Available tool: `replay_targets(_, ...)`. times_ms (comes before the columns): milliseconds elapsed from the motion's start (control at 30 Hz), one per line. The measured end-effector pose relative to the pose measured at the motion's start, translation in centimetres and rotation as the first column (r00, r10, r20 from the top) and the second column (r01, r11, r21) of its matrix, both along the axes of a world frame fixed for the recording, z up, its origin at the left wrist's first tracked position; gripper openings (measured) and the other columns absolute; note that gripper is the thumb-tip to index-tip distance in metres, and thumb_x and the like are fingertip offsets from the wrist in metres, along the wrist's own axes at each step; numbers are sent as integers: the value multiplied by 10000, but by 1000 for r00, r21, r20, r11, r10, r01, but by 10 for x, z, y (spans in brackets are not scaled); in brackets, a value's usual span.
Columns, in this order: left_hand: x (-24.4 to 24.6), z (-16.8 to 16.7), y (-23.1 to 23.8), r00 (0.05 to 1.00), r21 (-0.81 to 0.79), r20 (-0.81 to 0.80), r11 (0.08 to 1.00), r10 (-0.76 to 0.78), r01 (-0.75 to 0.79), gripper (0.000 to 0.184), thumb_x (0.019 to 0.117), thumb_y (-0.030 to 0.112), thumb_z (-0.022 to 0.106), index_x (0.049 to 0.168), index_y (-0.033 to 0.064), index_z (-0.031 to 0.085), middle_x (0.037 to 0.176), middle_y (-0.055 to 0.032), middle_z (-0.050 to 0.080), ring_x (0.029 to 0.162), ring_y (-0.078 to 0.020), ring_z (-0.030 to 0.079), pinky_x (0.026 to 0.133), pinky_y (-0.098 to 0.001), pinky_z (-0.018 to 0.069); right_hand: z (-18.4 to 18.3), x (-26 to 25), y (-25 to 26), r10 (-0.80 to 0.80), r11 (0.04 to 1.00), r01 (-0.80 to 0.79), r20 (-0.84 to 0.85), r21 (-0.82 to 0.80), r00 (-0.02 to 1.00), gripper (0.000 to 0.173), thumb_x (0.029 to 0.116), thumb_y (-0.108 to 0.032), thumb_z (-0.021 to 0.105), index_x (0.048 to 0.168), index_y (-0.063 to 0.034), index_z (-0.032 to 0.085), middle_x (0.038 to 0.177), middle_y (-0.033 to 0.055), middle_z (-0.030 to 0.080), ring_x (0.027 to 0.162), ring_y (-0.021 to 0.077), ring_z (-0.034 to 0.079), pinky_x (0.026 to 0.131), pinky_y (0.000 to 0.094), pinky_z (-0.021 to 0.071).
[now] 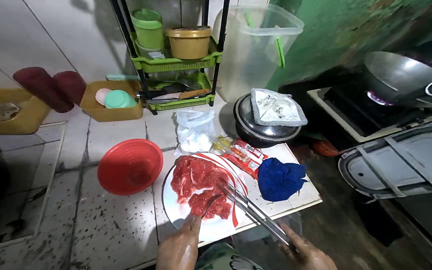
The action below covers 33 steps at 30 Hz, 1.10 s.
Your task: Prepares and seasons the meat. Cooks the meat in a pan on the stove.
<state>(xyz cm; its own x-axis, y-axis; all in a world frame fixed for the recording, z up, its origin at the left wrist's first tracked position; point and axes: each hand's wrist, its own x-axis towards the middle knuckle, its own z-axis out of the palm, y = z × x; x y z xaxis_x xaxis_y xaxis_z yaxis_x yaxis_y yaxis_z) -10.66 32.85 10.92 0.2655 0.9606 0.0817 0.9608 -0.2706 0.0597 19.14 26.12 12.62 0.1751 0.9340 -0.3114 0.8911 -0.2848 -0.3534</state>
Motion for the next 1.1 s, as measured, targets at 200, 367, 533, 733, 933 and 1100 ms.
replay_targets(200,2,0,0,1000,-20,-16,1000,10,-10,406,878,-9,652,1226,170,761,904,-98,769,591,-250,713,472,-385,551,0,-10,-1,-120,986,97,-168,-138,978,553,1026,-274,622,1550,-158,489,1135,224,731,981,427,713,890,655,528)
replay_targets(367,0,-4,0,1000,28,13,1000,0,-1,389,868,1,659,1199,174,770,937,-87,775,582,-239,712,463,-383,551,0,-5,1,-161,969,110,-231,-221,960,604,1019,-308,640,1580,-199,443,1194,202,717,1023,389,705,931,629,523)
replay_targets(533,-6,1,-2,991,30,132,1000,-2,-2,360,896,26,657,1221,142,761,899,-117,765,573,-272,707,472,-431,561,40,17,12,54,998,-56,-41,-36,998,598,1004,-316,663,1558,-180,482,1073,208,737,927,429,714,825,661,544)
replay_targets(733,-36,32,-13,929,-172,342,981,141,-86,344,1010,77,529,1308,34,696,933,-219,754,758,-400,748,658,-555,603,50,3,31,174,960,-218,232,179,957,599,896,-259,758,1473,-242,597,1079,227,742,891,465,727,713,639,566)
replay_targets(933,-66,37,-5,846,-261,445,946,293,-190,361,1058,140,489,1349,4,652,1051,-238,745,901,-430,737,794,-609,575,56,-8,36,198,944,-272,339,186,920,565,882,-206,761,1433,-228,638,1066,223,742,901,469,725,703,636,568)
replay_targets(1100,-60,29,4,842,-310,458,939,287,-151,353,1060,136,492,1352,23,656,1064,-227,745,935,-419,734,836,-598,569,36,-22,35,176,893,-320,409,315,895,631,808,-127,816,1414,-195,654,974,233,734,819,462,721,664,599,577)
